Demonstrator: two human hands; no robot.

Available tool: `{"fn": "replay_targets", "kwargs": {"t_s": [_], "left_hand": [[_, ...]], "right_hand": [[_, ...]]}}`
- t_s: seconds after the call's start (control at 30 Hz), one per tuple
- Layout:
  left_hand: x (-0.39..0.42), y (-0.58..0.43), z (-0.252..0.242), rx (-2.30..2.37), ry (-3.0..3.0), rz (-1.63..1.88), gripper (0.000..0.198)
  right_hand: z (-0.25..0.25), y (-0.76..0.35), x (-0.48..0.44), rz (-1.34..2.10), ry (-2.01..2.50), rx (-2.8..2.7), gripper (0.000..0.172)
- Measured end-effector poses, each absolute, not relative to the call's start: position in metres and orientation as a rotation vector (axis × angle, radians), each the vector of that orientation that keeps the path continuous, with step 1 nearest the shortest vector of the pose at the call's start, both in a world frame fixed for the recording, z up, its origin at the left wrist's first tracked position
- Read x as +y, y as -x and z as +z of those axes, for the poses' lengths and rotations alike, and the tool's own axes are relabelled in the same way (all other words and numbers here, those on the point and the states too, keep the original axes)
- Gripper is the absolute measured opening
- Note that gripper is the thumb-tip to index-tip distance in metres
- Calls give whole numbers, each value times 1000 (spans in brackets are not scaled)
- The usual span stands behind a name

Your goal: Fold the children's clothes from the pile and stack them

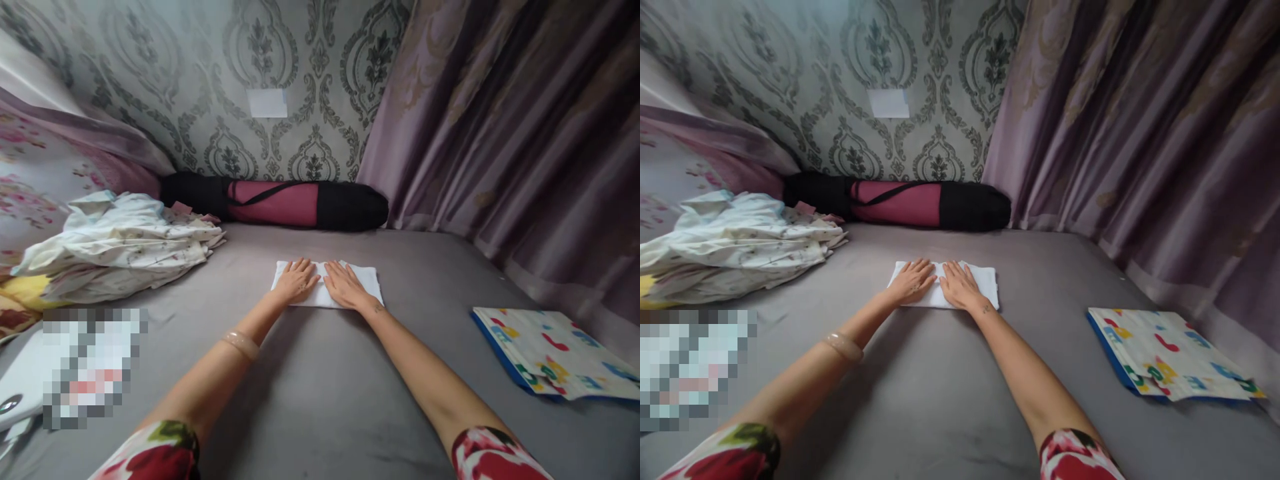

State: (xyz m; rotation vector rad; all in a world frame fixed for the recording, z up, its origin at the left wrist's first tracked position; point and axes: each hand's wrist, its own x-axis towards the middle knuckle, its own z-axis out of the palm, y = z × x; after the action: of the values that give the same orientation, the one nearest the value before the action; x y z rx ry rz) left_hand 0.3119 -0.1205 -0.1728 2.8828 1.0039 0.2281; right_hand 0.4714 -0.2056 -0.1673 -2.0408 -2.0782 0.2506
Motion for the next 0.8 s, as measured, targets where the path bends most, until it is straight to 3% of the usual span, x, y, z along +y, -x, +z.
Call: {"fn": "replay_targets", "kwargs": {"t_s": [0.8], "left_hand": [[-99, -278, -179, 1106, -2735, 126, 67]], "right_hand": [[-177, -521, -235, 107, 2215, -1937, 64]]}}
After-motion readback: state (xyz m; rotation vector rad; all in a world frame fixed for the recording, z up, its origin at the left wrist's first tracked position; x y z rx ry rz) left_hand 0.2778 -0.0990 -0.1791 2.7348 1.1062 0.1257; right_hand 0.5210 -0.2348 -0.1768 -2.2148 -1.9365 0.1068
